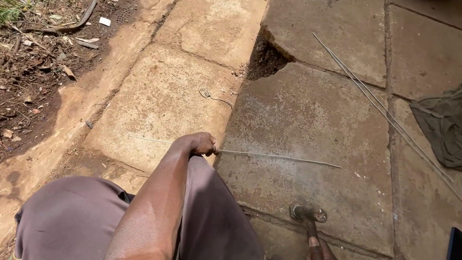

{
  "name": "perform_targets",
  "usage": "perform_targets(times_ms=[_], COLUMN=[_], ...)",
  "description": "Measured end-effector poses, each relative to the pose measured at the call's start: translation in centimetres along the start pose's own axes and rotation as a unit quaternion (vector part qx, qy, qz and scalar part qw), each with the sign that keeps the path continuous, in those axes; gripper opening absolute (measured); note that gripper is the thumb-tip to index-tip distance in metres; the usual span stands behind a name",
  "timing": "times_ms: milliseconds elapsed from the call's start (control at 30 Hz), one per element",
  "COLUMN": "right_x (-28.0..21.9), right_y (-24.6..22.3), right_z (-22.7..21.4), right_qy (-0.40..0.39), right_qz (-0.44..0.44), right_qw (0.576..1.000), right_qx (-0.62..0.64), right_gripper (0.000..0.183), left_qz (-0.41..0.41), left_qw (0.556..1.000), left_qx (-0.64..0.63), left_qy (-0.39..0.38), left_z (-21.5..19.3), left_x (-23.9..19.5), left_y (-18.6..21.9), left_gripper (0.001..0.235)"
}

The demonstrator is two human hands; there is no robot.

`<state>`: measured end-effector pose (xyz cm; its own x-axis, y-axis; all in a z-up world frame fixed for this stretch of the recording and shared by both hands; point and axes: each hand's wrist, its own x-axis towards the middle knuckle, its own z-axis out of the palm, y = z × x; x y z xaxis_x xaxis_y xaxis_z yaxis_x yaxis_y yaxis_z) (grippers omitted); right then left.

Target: The person sits on a tiled floor and repeatedly strikes a thin metal wire with a hammer. They hold the wire steady with their left hand while using the hammer in their right hand to flatten or shape it. The person briefly pauses to pick up a second wire and continues hammering.

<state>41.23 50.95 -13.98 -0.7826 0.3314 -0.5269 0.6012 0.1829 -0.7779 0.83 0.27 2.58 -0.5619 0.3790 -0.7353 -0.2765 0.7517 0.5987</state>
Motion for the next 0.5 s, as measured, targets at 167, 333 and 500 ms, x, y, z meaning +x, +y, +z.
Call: perform_targets(times_ms=[167, 333, 500], right_x=[1.1, -5.7, -7.5], right_y=[-1.1, -17.4, -33.3], right_z=[0.0, 4.7, 11.0], right_qy=[0.049, 0.013, -0.06], right_qz=[-0.013, 0.038, 0.079], right_qw=[0.996, 0.997, 0.988], right_qx=[-0.074, -0.064, -0.115], right_gripper=[0.061, 0.063, 0.058], left_qz=[-0.005, 0.033, 0.019], left_qw=[1.0, 0.998, 1.0], left_qx=[0.022, -0.06, -0.001], left_qy=[0.02, -0.002, 0.025], left_z=[0.3, 1.0, 0.6], left_x=[0.4, 2.0, 0.9], left_y=[-0.4, -1.8, -0.8], left_gripper=[0.01, 0.03, 0.022])
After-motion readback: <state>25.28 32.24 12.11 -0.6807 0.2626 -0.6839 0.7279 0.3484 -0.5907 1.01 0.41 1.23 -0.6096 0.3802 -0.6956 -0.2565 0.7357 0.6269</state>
